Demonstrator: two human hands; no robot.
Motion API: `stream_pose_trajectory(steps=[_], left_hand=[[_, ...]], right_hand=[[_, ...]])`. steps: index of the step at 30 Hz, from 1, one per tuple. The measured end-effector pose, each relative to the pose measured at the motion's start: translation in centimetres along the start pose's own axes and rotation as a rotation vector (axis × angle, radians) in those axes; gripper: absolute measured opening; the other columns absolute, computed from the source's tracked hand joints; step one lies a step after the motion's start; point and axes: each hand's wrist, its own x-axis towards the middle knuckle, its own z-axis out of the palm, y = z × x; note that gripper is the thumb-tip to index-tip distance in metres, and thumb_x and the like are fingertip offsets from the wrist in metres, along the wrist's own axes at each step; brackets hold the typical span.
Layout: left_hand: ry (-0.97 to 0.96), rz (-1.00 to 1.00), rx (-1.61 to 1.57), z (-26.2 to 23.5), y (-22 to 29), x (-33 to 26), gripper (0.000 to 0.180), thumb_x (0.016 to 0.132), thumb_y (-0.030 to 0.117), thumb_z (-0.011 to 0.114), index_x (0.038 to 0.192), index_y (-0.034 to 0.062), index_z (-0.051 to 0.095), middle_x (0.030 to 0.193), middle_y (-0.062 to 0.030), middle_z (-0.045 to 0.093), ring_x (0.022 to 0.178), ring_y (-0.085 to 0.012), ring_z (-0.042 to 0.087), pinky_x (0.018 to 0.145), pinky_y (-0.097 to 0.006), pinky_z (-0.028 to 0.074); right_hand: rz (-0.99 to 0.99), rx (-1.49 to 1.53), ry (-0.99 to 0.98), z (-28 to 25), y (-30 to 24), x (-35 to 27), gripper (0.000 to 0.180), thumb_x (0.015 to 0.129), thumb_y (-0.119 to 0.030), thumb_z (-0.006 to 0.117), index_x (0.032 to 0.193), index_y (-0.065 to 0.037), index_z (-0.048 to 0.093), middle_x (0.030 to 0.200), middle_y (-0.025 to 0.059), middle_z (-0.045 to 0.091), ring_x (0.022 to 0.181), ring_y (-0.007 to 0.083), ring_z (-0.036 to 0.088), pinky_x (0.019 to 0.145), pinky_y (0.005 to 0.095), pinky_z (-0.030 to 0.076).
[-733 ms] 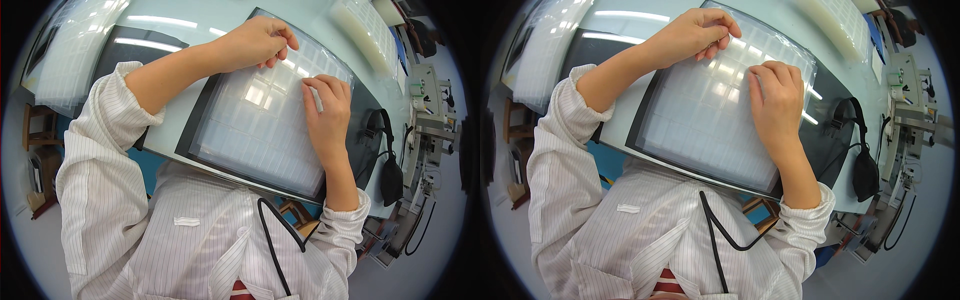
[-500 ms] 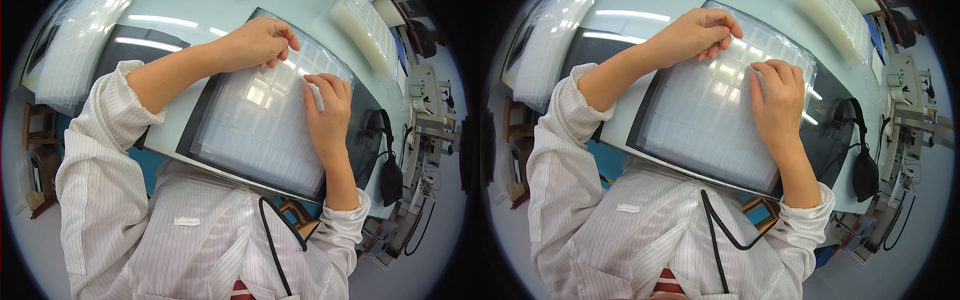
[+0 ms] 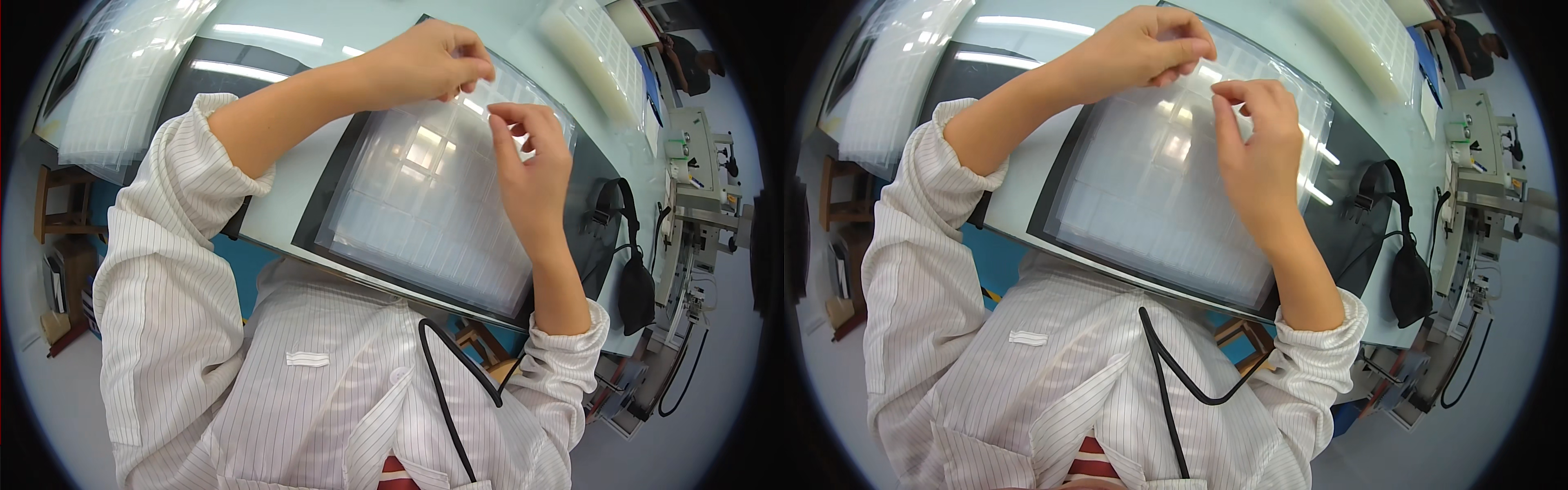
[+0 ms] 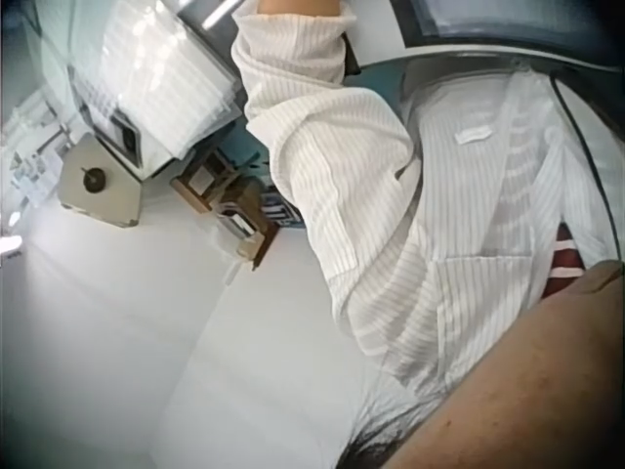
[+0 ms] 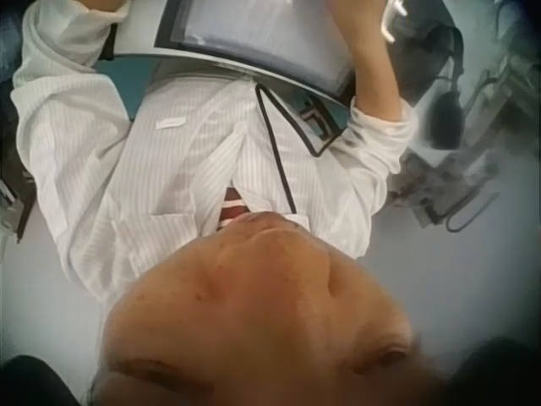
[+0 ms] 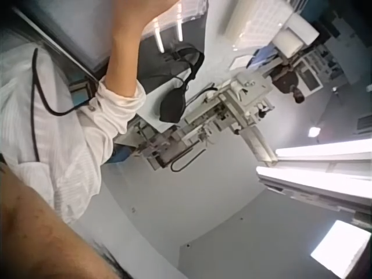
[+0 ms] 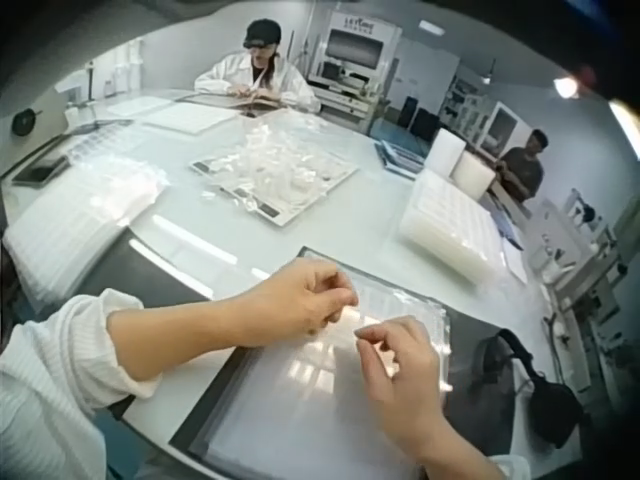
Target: Inspecting and organizing small electronic components on a backlit grid tray.
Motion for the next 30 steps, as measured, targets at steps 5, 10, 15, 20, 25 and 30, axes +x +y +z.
stream_pose_trajectory(steps=[5,10,15,20,25,30], left_hand=[[0.056,-0.08,-0.062,-0.7,-1.5,1.1,0.026,0.099,0.016,0.056,0.111,-0.0049,0.066,0.091,-0.0101,0.066,0.068,-0.012,0.058,0.063,-0.026,0.049],[0.023,-0.102,-0.063,-0.4,-1.7,1.2,0.026,0.099,0.015,0.054,0.112,-0.005,0.065,0.091,-0.0101,0.066,0.068,-0.0122,0.058,0.063,-0.027,0.049],[0.014,-0.109,-0.06,-0.6,-1.8,1.3,0.026,0.098,0.014,0.053,0.112,-0.0049,0.065,0.09,-0.0094,0.066,0.068,-0.0121,0.058,0.062,-0.027,0.049],[-0.001,-0.103,-0.056,-0.4,-1.7,1.4,0.026,0.098,0.013,0.054,0.111,-0.005,0.065,0.088,-0.0085,0.066,0.067,-0.0115,0.058,0.061,-0.026,0.048],[-0.022,-0.076,-0.045,-0.5,-1.8,1.3,0.026,0.097,0.017,0.056,0.109,-0.0042,0.066,0.085,-0.0076,0.064,0.067,-0.0113,0.057,0.06,-0.025,0.047],[-0.065,-0.034,-0.009,-0.6,-1.6,1.3,0.03,0.094,0.026,0.065,0.105,-0.0024,0.065,0.083,-0.007,0.063,0.068,-0.0118,0.056,0.063,-0.026,0.047]], right_hand=[[-0.164,-0.273,-0.034,1.5,0.4,-0.5,0.012,0.089,-0.005,0.072,0.101,-0.002,0.073,0.1,0.0101,0.067,0.092,0.0253,0.061,0.083,0.0357,0.05],[-0.203,-0.26,-0.035,1.3,0.7,-0.6,0.014,0.085,-0.002,0.075,0.099,-0.002,0.072,0.102,0.01,0.067,0.096,0.0273,0.06,0.086,0.0368,0.05],[-0.227,-0.291,-0.007,1.4,0.9,-0.5,0.013,0.085,-0.001,0.075,0.097,-0.003,0.072,0.102,0.0094,0.068,0.099,0.027,0.06,0.087,0.0365,0.049],[-0.23,-0.275,0.023,1.5,0.8,-0.5,0.01,0.084,-0.002,0.076,0.094,-0.003,0.073,0.101,0.0088,0.069,0.1,0.0273,0.059,0.088,0.0367,0.049],[-0.28,-0.316,-0.019,1.3,0.5,-0.4,0.012,0.084,-0.002,0.076,0.095,-0.003,0.072,0.1,0.0086,0.068,0.099,0.0279,0.059,0.087,0.0377,0.048],[-0.204,-0.295,-0.04,1.3,0.7,0.0,0.011,0.084,-0.004,0.075,0.093,-0.003,0.07,0.097,0.0092,0.067,0.097,0.028,0.058,0.085,0.038,0.048]])
